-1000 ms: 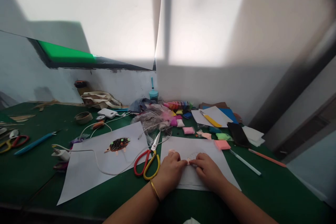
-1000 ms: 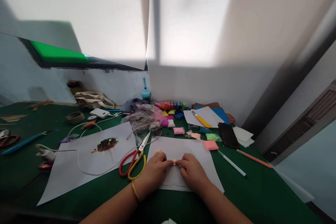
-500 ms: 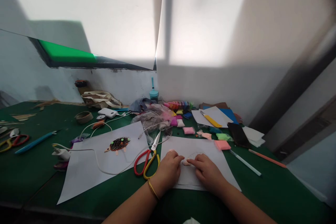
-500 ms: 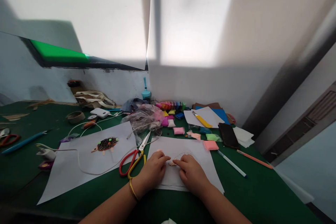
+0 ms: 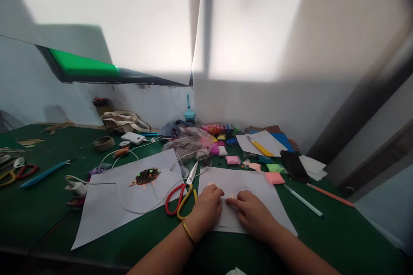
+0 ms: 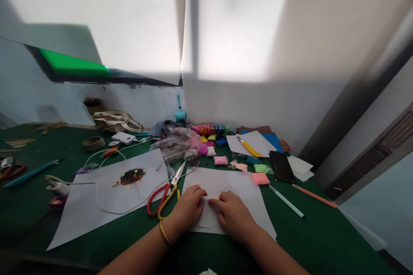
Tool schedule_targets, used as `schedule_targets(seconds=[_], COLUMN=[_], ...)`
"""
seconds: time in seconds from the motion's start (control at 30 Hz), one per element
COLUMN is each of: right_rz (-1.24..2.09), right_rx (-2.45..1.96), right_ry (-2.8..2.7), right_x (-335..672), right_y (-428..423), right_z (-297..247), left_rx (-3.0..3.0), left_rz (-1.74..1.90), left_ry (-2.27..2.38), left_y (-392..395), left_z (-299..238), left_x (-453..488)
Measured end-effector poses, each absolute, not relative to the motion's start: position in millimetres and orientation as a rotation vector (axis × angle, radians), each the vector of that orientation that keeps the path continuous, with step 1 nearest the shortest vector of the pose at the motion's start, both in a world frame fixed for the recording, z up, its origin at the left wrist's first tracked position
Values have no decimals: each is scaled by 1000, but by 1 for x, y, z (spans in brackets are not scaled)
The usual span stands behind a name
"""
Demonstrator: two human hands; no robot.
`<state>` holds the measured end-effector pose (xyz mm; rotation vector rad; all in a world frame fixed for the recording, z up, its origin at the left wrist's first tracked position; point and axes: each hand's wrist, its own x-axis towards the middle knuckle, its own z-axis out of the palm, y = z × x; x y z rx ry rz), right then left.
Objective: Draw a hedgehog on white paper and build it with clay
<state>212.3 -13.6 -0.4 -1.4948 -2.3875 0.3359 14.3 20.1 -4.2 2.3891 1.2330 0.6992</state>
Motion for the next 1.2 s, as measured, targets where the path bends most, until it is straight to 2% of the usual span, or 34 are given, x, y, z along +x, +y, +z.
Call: schedule_targets(seconds=[0.67, 1.2], right_rz=[460, 509], right_rx=[-1575, -1542], right_ry=[-2335, -2341], right_x=[209, 208], right_y=[-13, -11], right_z=[8, 11], left_rx=[2469, 2418], left_rz=[519, 600], left_ry=[1381, 1336], left_y=[33, 33], left_z=[0, -6], left_x=[22, 15])
